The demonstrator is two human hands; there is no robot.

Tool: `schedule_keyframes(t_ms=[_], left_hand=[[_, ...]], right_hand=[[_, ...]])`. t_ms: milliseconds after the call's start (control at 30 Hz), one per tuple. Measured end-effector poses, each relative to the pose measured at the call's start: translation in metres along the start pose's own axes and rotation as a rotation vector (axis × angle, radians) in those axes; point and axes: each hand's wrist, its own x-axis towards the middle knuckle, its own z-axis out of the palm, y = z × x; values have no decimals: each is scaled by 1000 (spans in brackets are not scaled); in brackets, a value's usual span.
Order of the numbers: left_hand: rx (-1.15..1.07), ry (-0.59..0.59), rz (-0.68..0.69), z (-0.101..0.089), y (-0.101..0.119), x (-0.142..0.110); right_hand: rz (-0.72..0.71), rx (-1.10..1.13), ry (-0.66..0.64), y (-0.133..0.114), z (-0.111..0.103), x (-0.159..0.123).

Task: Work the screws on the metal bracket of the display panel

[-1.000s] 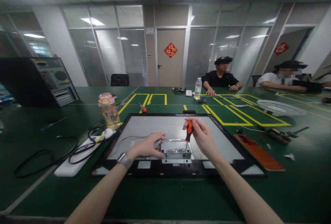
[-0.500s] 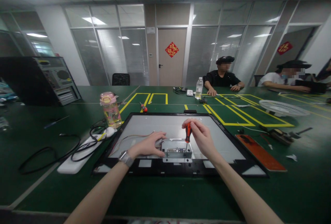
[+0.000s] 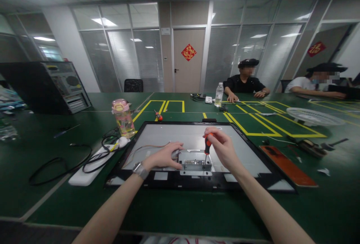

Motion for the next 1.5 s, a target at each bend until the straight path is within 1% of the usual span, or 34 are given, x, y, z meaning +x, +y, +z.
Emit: schedule_keyframes(t_ms=[100,200,267,400,467,567,667,800,867,1000,1067,1200,1300,1433,1500], left_hand=[[7,-3,-3,0,1,0],[2,1,1,0,1,0],[2,6,4,0,1,0],[2,4,10,0,-1,0],[1,3,8,0,-1,0],[0,2,1,0,0,0],[1,-1,3,-1,1,0],[3,-1,1,0,0,1],[-1,3,2,0,-1,1],[4,7,2,1,-1,1],[3,7,-2,1,-1,0],[-3,-3,-10,0,0,0],[-1,-7,-4,0,0,0],[8,-7,-3,0,1,0],[9,-9,-5,0,1,0]], right_hand=[[33,28,-21,-3,2,0],[74,124,-63,-6,3,0],[71,158,-56,-7,4,0],[10,70,-9,-5,2,0],[5,45,-11,-3,0,0],[21,70,-26,-1,-1,1],[-2,66,-39,-2,-1,2],[-46,-21,-50,-4,0,2],[-72,-97,-36,-4,0,0],[-201,-270,34,-6,0,-2],[-240,-312,38,-7,0,-2],[-205,-259,-12,-9,-1,-3],[-181,-254,-14,-7,-1,-3],[-260,-372,50,-6,0,-2],[-274,-391,54,-7,0,-2]])
